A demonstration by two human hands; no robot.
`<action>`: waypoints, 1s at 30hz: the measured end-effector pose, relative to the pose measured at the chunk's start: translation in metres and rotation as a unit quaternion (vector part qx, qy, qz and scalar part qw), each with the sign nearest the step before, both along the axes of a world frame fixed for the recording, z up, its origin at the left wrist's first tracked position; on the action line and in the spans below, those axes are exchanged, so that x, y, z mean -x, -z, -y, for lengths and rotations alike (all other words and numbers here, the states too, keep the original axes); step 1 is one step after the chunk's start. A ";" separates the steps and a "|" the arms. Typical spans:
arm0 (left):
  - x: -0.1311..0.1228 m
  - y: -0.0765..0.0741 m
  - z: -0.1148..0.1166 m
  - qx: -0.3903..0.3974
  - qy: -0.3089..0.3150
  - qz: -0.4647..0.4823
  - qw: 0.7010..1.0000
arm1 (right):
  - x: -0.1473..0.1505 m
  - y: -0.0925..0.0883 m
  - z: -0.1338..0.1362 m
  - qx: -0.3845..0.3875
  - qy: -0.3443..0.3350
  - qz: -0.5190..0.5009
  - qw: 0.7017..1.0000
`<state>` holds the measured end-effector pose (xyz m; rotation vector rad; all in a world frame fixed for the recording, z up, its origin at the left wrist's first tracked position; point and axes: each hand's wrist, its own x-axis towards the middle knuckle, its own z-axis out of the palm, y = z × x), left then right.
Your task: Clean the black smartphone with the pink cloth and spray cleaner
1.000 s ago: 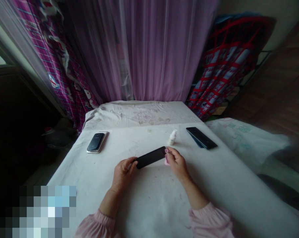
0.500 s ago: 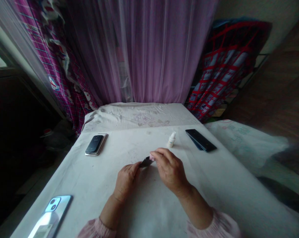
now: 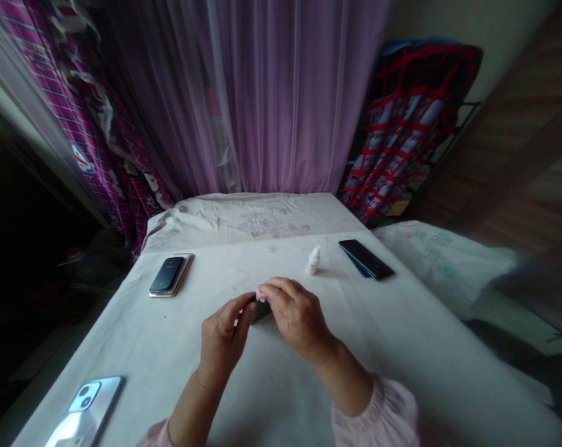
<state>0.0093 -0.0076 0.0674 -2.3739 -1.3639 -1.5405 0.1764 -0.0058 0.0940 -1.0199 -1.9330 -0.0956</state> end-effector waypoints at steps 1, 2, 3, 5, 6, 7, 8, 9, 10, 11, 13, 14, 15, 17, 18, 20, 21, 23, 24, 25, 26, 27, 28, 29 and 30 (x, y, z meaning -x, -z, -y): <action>0.000 -0.001 0.000 -0.001 0.000 0.000 1.000 | -0.001 0.001 -0.001 0.007 0.000 -0.010 1.000; 0.000 -0.001 -0.001 -0.002 -0.002 0.000 1.000 | -0.003 0.003 -0.001 0.015 0.002 -0.023 1.000; 0.000 -0.001 -0.001 -0.002 -0.004 0.000 1.000 | -0.004 0.005 -0.002 0.025 0.006 -0.039 0.999; 0.001 0.001 -0.001 0.006 -0.011 0.001 1.000 | -0.007 0.009 -0.004 0.043 0.011 -0.085 0.995; 0.001 0.002 -0.001 0.012 -0.014 0.002 1.000 | -0.007 0.012 -0.005 0.053 0.012 -0.113 0.992; 0.001 0.002 -0.001 0.018 -0.018 0.002 1.000 | -0.007 0.015 -0.005 0.063 0.010 -0.142 0.988; 0.002 0.003 -0.001 0.023 -0.021 0.003 1.000 | -0.006 0.019 -0.006 0.077 0.007 -0.172 0.982; 0.002 0.003 -0.002 0.026 -0.023 0.005 0.999 | -0.004 0.023 -0.007 0.092 0.004 -0.202 0.975; 0.002 0.003 -0.002 0.027 -0.025 0.008 0.999 | -0.002 0.027 -0.007 0.109 0.002 -0.231 0.967; 0.003 0.003 -0.002 0.024 -0.027 0.011 0.999 | 0.000 0.032 -0.008 0.126 0.002 -0.258 0.958; 0.003 0.003 -0.003 0.015 -0.030 0.016 0.999 | 0.003 0.044 -0.008 0.157 0.003 -0.297 0.942; 0.003 0.004 -0.004 0.010 -0.030 0.017 0.999 | 0.004 0.051 -0.008 0.172 0.003 -0.309 0.935; 0.004 0.004 -0.004 0.008 -0.031 0.018 0.999 | 0.005 0.058 -0.008 0.185 0.001 -0.316 0.930; 0.004 0.005 -0.005 0.011 -0.033 0.019 0.999 | 0.005 0.072 -0.008 0.208 -0.004 -0.320 0.924; 0.004 0.005 -0.006 0.015 -0.034 0.021 0.999 | 0.004 0.078 -0.007 0.219 -0.007 -0.320 0.922; 0.005 0.007 -0.006 0.021 -0.037 0.030 0.999 | 0.004 0.090 -0.007 0.242 -0.010 -0.318 0.917; 0.006 0.008 -0.006 0.023 -0.038 0.036 0.998 | 0.003 0.094 -0.007 0.255 -0.013 -0.317 0.914; 0.009 0.010 -0.006 0.034 -0.038 0.056 0.997 | 0.004 0.101 -0.007 0.274 -0.021 -0.313 0.909; 0.011 0.012 -0.005 0.046 -0.040 0.071 0.996 | 0.005 0.103 -0.007 0.281 -0.026 -0.308 0.909; 0.013 0.014 -0.005 0.061 -0.044 0.091 0.993 | 0.005 0.104 -0.007 0.286 -0.032 -0.302 0.909; 0.014 0.016 -0.003 0.078 -0.049 0.116 0.989 | 0.006 0.105 -0.008 0.291 -0.038 -0.296 0.909; 0.014 0.018 -0.002 0.096 -0.053 0.148 0.983 | 0.006 0.104 -0.008 0.295 -0.044 -0.289 0.910; 0.014 0.020 -0.001 0.114 -0.054 0.184 0.975 | 0.005 0.103 -0.009 0.295 -0.047 -0.282 0.912; 0.013 0.023 0.001 0.132 -0.051 0.224 0.964 | 0.003 0.101 -0.009 0.292 -0.047 -0.273 0.915; 0.011 0.025 0.002 0.151 -0.044 0.262 0.952 | 0.000 0.098 -0.010 0.283 -0.044 -0.259 0.922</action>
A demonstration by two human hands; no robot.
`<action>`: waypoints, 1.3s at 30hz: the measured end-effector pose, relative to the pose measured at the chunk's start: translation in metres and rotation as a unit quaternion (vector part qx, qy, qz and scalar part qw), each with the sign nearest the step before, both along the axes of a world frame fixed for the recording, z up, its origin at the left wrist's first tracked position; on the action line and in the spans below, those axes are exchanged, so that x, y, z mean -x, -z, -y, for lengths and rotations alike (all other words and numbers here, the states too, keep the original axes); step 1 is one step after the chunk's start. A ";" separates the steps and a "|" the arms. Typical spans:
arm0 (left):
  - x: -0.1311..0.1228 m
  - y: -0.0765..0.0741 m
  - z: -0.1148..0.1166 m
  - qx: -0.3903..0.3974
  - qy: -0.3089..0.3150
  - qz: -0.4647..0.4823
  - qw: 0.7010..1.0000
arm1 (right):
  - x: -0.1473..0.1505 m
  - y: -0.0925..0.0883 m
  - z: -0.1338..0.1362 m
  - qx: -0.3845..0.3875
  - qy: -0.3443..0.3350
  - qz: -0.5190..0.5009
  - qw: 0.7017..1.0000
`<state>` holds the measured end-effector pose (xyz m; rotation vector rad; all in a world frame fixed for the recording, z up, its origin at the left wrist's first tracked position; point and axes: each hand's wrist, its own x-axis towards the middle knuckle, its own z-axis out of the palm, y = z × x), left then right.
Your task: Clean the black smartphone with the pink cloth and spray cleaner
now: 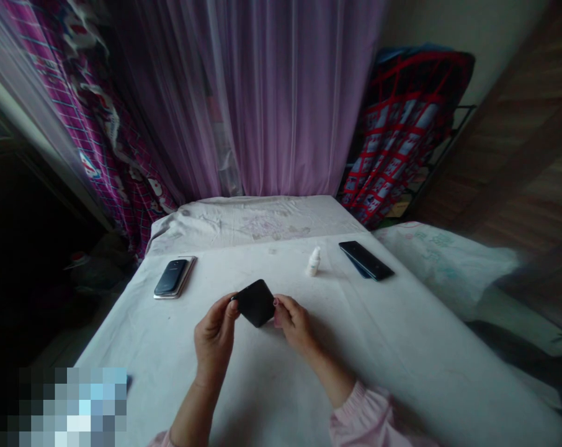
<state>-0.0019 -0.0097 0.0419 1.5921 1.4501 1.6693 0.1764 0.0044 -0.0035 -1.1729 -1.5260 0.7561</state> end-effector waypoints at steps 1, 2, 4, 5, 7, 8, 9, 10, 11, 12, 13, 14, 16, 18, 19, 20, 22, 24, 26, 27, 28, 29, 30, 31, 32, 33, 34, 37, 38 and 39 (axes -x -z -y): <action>-0.002 0.003 0.001 0.014 0.006 0.038 0.999 | -0.004 -0.004 -0.001 -0.017 0.004 0.021 1.000; -0.005 0.006 0.001 0.025 0.015 0.068 0.997 | -0.010 -0.009 -0.002 -0.037 0.010 0.049 0.998; -0.009 0.013 0.000 0.037 0.035 0.094 0.994 | -0.024 -0.021 -0.004 -0.080 0.023 0.117 0.990; -0.010 0.017 -0.001 0.041 0.047 0.087 0.994 | -0.032 -0.028 -0.005 -0.099 0.032 0.155 0.982; -0.010 0.025 -0.005 0.046 0.069 0.034 0.996 | -0.045 -0.039 -0.005 -0.127 0.055 0.242 0.960; -0.009 0.028 -0.007 0.046 0.075 -0.007 0.996 | -0.050 -0.044 -0.005 -0.133 0.064 0.289 0.946; -0.007 0.031 -0.008 0.045 0.077 -0.051 0.995 | -0.054 -0.048 -0.005 -0.138 0.068 0.333 0.930; -0.006 0.034 -0.009 0.041 0.075 -0.095 0.992 | -0.056 -0.050 -0.004 -0.141 0.067 0.372 0.915; -0.004 0.036 -0.010 0.036 0.070 -0.134 0.988 | -0.057 -0.051 -0.003 -0.144 0.063 0.403 0.902; -0.003 0.037 -0.010 0.030 0.065 -0.166 0.984 | -0.056 -0.051 -0.001 -0.149 0.060 0.425 0.891; -0.002 0.038 -0.010 0.023 0.061 -0.190 0.980 | -0.055 -0.050 0.000 -0.154 0.060 0.440 0.883; -0.002 0.038 -0.009 0.014 0.061 -0.207 0.976 | -0.052 -0.049 0.002 -0.158 0.063 0.449 0.877; -0.003 0.036 -0.007 0.000 0.073 -0.229 0.971 | -0.047 -0.047 0.004 -0.163 0.071 0.458 0.871; -0.006 0.034 -0.004 -0.012 0.087 -0.246 0.965 | -0.043 -0.045 0.006 -0.168 0.071 0.455 0.872; -0.008 0.032 -0.003 -0.019 0.089 -0.255 0.963 | -0.042 -0.045 0.007 -0.171 0.068 0.450 0.874; -0.011 0.030 -0.003 -0.028 0.090 -0.266 0.959 | -0.041 -0.044 0.009 -0.175 0.065 0.443 0.877; -0.015 0.026 -0.002 -0.044 0.098 -0.290 0.951 | -0.038 -0.044 0.011 -0.181 0.063 0.426 0.884; -0.019 0.022 -0.003 -0.056 0.114 -0.311 0.942 | -0.035 -0.043 0.014 -0.183 0.061 0.407 0.893; -0.022 0.019 -0.003 -0.062 0.129 -0.323 0.936 | -0.032 -0.041 0.017 -0.184 0.052 0.388 0.902; -0.022 0.019 -0.004 -0.064 0.133 -0.326 0.934 | -0.032 -0.040 0.017 -0.184 0.047 0.379 0.906; -0.023 0.018 -0.004 -0.066 0.134 -0.328 0.933 | -0.033 -0.039 0.018 -0.184 0.043 0.371 0.909; -0.023 0.018 -0.004 -0.068 0.134 -0.330 0.932 | -0.035 -0.038 0.018 -0.184 0.042 0.365 0.912; -0.023 0.019 -0.004 -0.071 0.130 -0.330 0.932 | -0.038 -0.037 0.018 -0.181 0.045 0.359 0.915; -0.023 0.019 -0.004 -0.074 0.126 -0.330 0.933 | -0.042 -0.037 0.017 -0.176 0.051 0.353 0.918; -0.023 0.019 -0.005 -0.079 0.122 -0.328 0.933 | -0.046 -0.036 0.015 -0.172 0.058 0.344 0.921; -0.023 0.020 -0.005 -0.082 0.118 -0.326 0.934 | -0.051 -0.035 0.014 -0.167 0.066 0.331 0.926; -0.024 0.020 -0.005 -0.085 0.117 -0.324 0.935 | -0.056 -0.033 0.012 -0.165 0.072 0.313 0.932; -0.024 0.020 -0.005 -0.089 0.114 -0.323 0.936 | -0.068 -0.023 0.008 -0.154 0.089 0.242 0.954; -0.024 0.020 -0.005 -0.091 0.111 -0.322 0.936 | -0.070 -0.018 0.007 -0.137 0.097 0.218 0.961; -0.024 0.021 -0.005 -0.095 0.106 -0.322 0.936 | -0.072 -0.012 0.006 -0.113 0.105 0.195 0.969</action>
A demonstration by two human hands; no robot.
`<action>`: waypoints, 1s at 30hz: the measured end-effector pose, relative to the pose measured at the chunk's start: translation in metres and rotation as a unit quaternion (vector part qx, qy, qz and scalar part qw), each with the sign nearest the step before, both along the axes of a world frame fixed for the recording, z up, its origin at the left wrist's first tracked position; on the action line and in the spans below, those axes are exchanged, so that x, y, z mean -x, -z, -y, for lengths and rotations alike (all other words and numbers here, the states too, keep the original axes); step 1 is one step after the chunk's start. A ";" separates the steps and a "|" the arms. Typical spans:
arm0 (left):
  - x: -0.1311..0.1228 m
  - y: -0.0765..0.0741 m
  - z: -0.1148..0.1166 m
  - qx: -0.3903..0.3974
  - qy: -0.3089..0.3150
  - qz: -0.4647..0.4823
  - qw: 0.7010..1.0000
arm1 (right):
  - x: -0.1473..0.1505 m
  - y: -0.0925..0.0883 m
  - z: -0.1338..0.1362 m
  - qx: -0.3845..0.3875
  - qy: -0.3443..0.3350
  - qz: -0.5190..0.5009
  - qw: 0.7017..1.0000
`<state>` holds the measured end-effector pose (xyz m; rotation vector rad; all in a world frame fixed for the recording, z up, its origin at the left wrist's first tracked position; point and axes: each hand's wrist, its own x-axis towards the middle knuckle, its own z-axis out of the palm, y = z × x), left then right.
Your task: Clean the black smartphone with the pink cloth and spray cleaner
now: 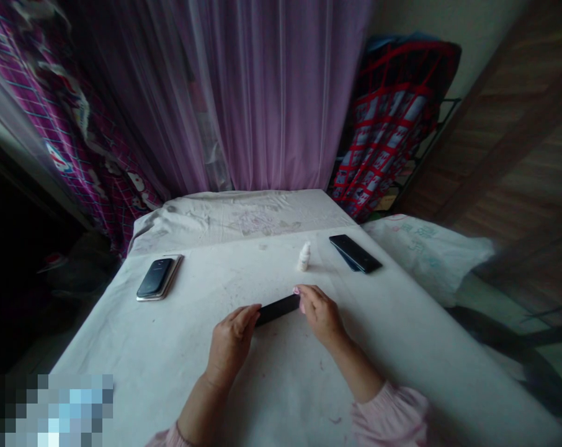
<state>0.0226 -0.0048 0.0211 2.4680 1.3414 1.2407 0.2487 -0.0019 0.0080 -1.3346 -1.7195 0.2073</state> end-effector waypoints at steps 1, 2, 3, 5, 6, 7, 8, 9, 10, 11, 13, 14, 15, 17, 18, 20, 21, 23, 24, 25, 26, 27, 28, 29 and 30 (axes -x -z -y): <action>0.000 0.001 0.000 -0.006 -0.003 0.001 1.000 | -0.001 0.007 0.000 0.026 0.008 -0.025 0.999; 0.000 0.001 0.001 -0.012 -0.005 0.001 1.000 | -0.002 0.014 -0.001 0.055 0.013 -0.049 0.997; 0.000 0.002 0.002 -0.017 -0.006 0.001 1.000 | -0.002 0.021 -0.001 0.080 0.015 -0.071 0.994; 0.000 0.004 0.003 -0.018 -0.006 -0.001 1.000 | -0.001 0.033 -0.002 0.108 0.015 -0.111 0.988; 0.001 0.004 0.003 -0.014 -0.006 -0.004 1.000 | 0.000 0.037 -0.003 0.114 0.015 -0.128 0.985; 0.001 0.005 0.003 -0.008 -0.008 -0.009 1.000 | 0.000 0.040 -0.003 0.119 0.014 -0.142 0.983; 0.002 0.005 0.003 -0.002 -0.011 -0.017 1.000 | 0.001 0.042 -0.004 0.125 0.012 -0.153 0.980; 0.003 0.005 0.003 0.005 -0.015 -0.027 1.000 | 0.001 0.041 -0.004 0.129 0.007 -0.160 0.979; 0.004 0.005 0.003 0.011 -0.020 -0.038 0.999 | 0.001 0.039 -0.004 0.128 0.003 -0.161 0.979; 0.005 0.005 0.003 0.015 -0.024 -0.048 0.998 | 0.002 0.034 -0.003 0.121 0.003 -0.157 0.980; 0.007 0.004 0.003 0.015 -0.032 -0.055 0.998 | 0.003 0.018 0.000 0.089 0.009 -0.130 0.987; 0.008 0.004 0.003 0.011 -0.034 -0.052 0.998 | 0.003 0.007 0.001 0.064 0.013 -0.109 0.992; 0.008 0.005 0.004 0.003 -0.034 -0.047 0.998 | 0.004 -0.006 0.003 0.046 0.006 -0.078 0.996; 0.007 0.006 0.004 -0.015 -0.029 -0.034 0.999 | 0.007 -0.034 0.005 -0.021 -0.019 -0.006 1.000; 0.006 0.008 0.004 -0.024 -0.024 -0.028 0.999 | 0.010 -0.048 0.006 -0.067 -0.028 0.028 0.997; 0.003 0.011 0.004 -0.039 -0.017 -0.016 0.999 | 0.015 -0.070 0.006 -0.131 -0.044 0.092 0.986; 0.002 0.012 0.003 -0.042 -0.014 -0.011 0.999 | 0.019 -0.077 0.005 -0.146 -0.045 0.119 0.981; 0.001 0.013 0.003 -0.044 -0.015 -0.009 0.999 | 0.026 -0.085 0.004 -0.157 -0.040 0.158 0.974; 0.000 0.013 0.002 -0.044 -0.016 -0.011 0.999 | 0.029 -0.087 0.003 -0.157 -0.036 0.170 0.972; 0.000 0.012 0.003 -0.046 -0.018 -0.013 0.999 | 0.033 -0.087 0.002 -0.156 -0.033 0.175 0.971; 0.000 0.011 0.003 -0.047 -0.020 -0.016 0.999 | 0.037 -0.086 0.001 -0.155 -0.034 0.176 0.972; 0.000 0.009 0.004 -0.047 -0.023 -0.018 0.998 | 0.041 -0.086 0.001 -0.155 -0.038 0.173 0.972; -0.001 0.007 0.005 -0.045 -0.028 -0.018 0.998 | 0.046 -0.085 0.001 -0.155 -0.044 0.167 0.973; -0.001 0.005 0.006 -0.042 -0.036 -0.018 0.998 | 0.050 -0.084 0.001 -0.155 -0.050 0.159 0.974; -0.002 0.002 0.008 -0.036 -0.044 -0.018 0.998 | 0.054 -0.084 0.001 -0.155 -0.057 0.148 0.975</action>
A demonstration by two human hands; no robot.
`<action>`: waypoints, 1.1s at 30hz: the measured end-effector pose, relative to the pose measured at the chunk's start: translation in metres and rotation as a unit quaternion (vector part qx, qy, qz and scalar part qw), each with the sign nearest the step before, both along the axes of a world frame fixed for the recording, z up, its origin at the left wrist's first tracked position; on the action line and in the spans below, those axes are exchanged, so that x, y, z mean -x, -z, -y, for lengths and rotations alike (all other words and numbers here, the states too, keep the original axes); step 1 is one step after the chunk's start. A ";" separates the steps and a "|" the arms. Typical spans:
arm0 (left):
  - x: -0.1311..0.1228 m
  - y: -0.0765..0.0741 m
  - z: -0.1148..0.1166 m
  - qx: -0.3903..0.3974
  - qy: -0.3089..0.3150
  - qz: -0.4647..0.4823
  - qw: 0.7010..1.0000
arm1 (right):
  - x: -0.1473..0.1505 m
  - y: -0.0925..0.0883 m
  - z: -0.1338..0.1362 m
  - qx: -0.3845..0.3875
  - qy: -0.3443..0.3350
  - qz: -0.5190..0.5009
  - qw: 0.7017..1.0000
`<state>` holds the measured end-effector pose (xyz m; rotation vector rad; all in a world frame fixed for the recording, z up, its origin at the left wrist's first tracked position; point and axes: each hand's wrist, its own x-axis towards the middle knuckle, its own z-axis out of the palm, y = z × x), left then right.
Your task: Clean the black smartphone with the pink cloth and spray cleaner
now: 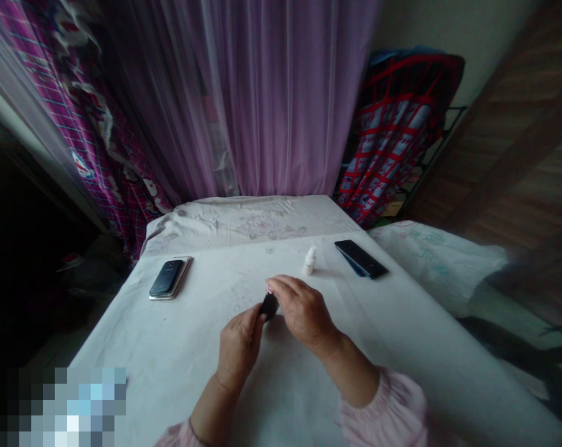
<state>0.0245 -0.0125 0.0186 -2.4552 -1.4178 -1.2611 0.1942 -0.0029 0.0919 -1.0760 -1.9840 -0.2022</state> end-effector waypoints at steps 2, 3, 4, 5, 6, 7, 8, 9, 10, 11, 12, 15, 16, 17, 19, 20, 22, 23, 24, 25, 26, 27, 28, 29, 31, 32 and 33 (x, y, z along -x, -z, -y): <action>-0.001 -0.003 0.002 0.012 -0.015 0.005 1.000 | 0.006 0.001 0.000 0.002 -0.017 -0.022 1.000; -0.001 -0.004 0.003 0.017 -0.020 0.009 1.000 | 0.007 0.001 -0.001 0.003 -0.027 -0.037 0.999; -0.001 -0.005 0.003 0.021 -0.024 0.013 0.999 | 0.007 0.001 -0.002 0.007 -0.036 -0.053 0.998; -0.001 -0.005 0.003 0.024 -0.025 0.017 0.999 | 0.006 0.002 -0.003 0.012 -0.044 -0.070 0.996; -0.001 -0.005 0.003 0.025 -0.026 0.020 0.999 | 0.004 0.004 -0.005 0.019 -0.050 -0.088 0.995; -0.001 -0.004 0.003 0.022 -0.026 0.024 0.999 | 0.001 0.006 -0.007 0.029 -0.052 -0.108 0.992; 0.000 -0.004 0.003 0.018 -0.026 0.027 0.999 | -0.003 0.009 -0.009 0.042 -0.050 -0.129 0.989; 0.000 -0.003 0.003 0.014 -0.026 0.031 0.999 | -0.006 0.014 -0.010 0.060 -0.044 -0.151 0.986; 0.001 -0.002 0.003 0.011 -0.026 0.037 0.999 | -0.008 0.020 -0.012 0.084 -0.038 -0.172 0.981; 0.003 -0.001 0.003 0.011 -0.026 0.043 0.999 | -0.009 0.027 -0.012 0.112 -0.034 -0.194 0.974; 0.004 0.000 0.003 0.014 -0.027 0.050 0.998 | -0.010 0.035 -0.012 0.144 -0.031 -0.217 0.965; 0.009 0.003 0.003 0.050 -0.029 0.073 0.996 | -0.003 0.057 -0.010 0.223 -0.027 -0.287 0.931; 0.010 0.003 0.003 0.066 -0.028 0.082 0.994 | 0.000 0.063 -0.009 0.239 -0.024 -0.305 0.922; 0.011 0.003 0.003 0.083 -0.028 0.093 0.992 | 0.004 0.069 -0.008 0.251 -0.021 -0.317 0.914; 0.013 0.003 0.003 0.111 -0.026 0.118 0.986 | 0.009 0.076 -0.008 0.271 -0.021 -0.323 0.906; 0.013 0.003 0.002 0.123 -0.026 0.133 0.983 | 0.011 0.080 -0.008 0.281 -0.024 -0.320 0.905; 0.014 0.002 0.001 0.146 -0.027 0.169 0.974 | 0.012 0.087 -0.008 0.303 -0.029 -0.306 0.902; 0.015 0.002 0.001 0.159 -0.029 0.189 0.969 | 0.013 0.090 -0.008 0.314 -0.028 -0.298 0.901; 0.015 0.003 0.000 0.173 -0.031 0.211 0.962 | 0.013 0.094 -0.007 0.324 -0.027 -0.290 0.900; 0.015 0.004 -0.001 0.189 -0.033 0.238 0.952 | 0.013 0.098 -0.007 0.332 -0.025 -0.282 0.900; 0.016 0.006 -0.002 0.208 -0.036 0.269 0.940 | 0.014 0.101 -0.006 0.338 -0.023 -0.277 0.899; 0.016 0.008 -0.004 0.234 -0.039 0.307 0.922 | 0.014 0.103 -0.005 0.344 -0.022 -0.274 0.898; 0.016 0.010 -0.005 0.264 -0.041 0.349 0.898 | 0.014 0.103 -0.005 0.350 -0.022 -0.272 0.896; 0.015 0.012 -0.006 0.296 -0.043 0.391 0.871 | 0.014 0.103 -0.004 0.357 -0.023 -0.271 0.893; 0.014 0.014 -0.008 0.345 -0.044 0.460 0.817 | 0.014 0.100 -0.002 0.379 -0.038 -0.272 0.884; 0.014 0.014 -0.009 0.360 -0.040 0.484 0.797 | 0.014 0.098 -0.001 0.396 -0.053 -0.273 0.875; 0.013 0.014 -0.009 0.370 -0.032 0.501 0.781 | 0.013 0.096 0.000 0.416 -0.071 -0.277 0.863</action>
